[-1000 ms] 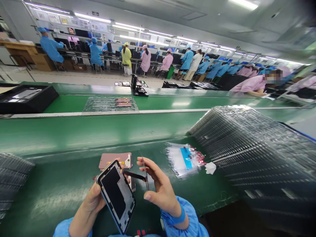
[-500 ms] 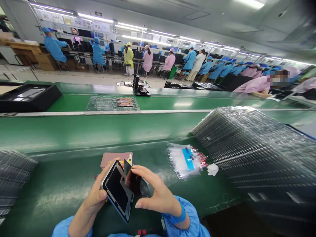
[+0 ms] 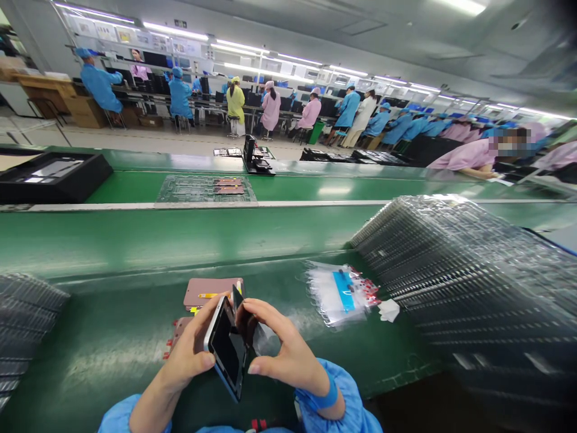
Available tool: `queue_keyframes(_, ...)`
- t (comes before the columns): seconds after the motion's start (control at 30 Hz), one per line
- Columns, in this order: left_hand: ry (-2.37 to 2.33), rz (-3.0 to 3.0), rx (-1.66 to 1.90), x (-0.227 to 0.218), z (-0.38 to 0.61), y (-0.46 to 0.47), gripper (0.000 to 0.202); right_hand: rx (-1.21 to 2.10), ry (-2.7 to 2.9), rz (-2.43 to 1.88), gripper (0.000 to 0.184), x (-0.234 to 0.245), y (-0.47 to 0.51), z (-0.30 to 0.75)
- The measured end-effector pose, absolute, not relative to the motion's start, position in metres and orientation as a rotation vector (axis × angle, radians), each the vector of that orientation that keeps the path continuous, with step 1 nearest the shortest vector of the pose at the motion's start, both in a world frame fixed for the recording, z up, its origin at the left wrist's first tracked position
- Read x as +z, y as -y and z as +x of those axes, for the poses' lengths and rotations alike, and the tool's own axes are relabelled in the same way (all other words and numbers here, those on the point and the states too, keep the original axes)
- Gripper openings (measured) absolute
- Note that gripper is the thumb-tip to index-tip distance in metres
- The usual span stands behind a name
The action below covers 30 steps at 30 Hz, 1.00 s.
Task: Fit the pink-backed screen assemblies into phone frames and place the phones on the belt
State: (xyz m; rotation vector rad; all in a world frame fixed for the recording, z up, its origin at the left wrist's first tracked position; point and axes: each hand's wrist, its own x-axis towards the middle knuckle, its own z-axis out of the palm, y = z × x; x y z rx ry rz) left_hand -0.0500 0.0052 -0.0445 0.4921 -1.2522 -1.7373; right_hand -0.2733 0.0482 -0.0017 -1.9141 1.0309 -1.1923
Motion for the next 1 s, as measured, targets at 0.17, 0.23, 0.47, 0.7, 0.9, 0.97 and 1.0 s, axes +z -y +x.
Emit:
queue_keyframes(0.17, 1.223, 0.645, -1.738, -0.041, -0.055, -0.008, 0.091, -1.24, -1.137, -1.973, 0.082, -0.014, -0.055, -0.257)
queue_keyframes(0.23, 1.197, 0.663, -1.736, -0.043, -0.054, -0.008, 0.092, -1.227, -1.165, -2.033, 0.08, -0.017, -0.057, -0.252)
queue_keyframes(0.47, 1.161, 0.635, -1.725, -0.053, -0.054, -0.006, 0.09, -1.183, -1.175, -2.104, 0.079, -0.02, -0.058, -0.25)
queue_keyframes(0.7, 1.056, 0.713, -1.761, -0.04, -0.057, -0.014, 0.095, -1.175, -1.177, -2.12, 0.079, -0.024, -0.06, -0.251)
queue_keyframes(0.9, 1.154, 0.636, -1.761, -0.052, -0.053, -0.009, 0.097, -1.178, -1.201, -2.157, 0.08, -0.027, -0.06, -0.249)
queue_keyframes(0.97, 1.159, 0.633, -1.754, -0.056, -0.052, -0.007, 0.097, -1.183, -1.202, -2.169, 0.08, -0.026, -0.06, -0.249)
queue_keyframes(1.0, 1.158, 0.634, -1.753, -0.056, -0.052, -0.007, 0.097, -1.183, -1.205, -2.174, 0.08, -0.025, -0.06, -0.249)
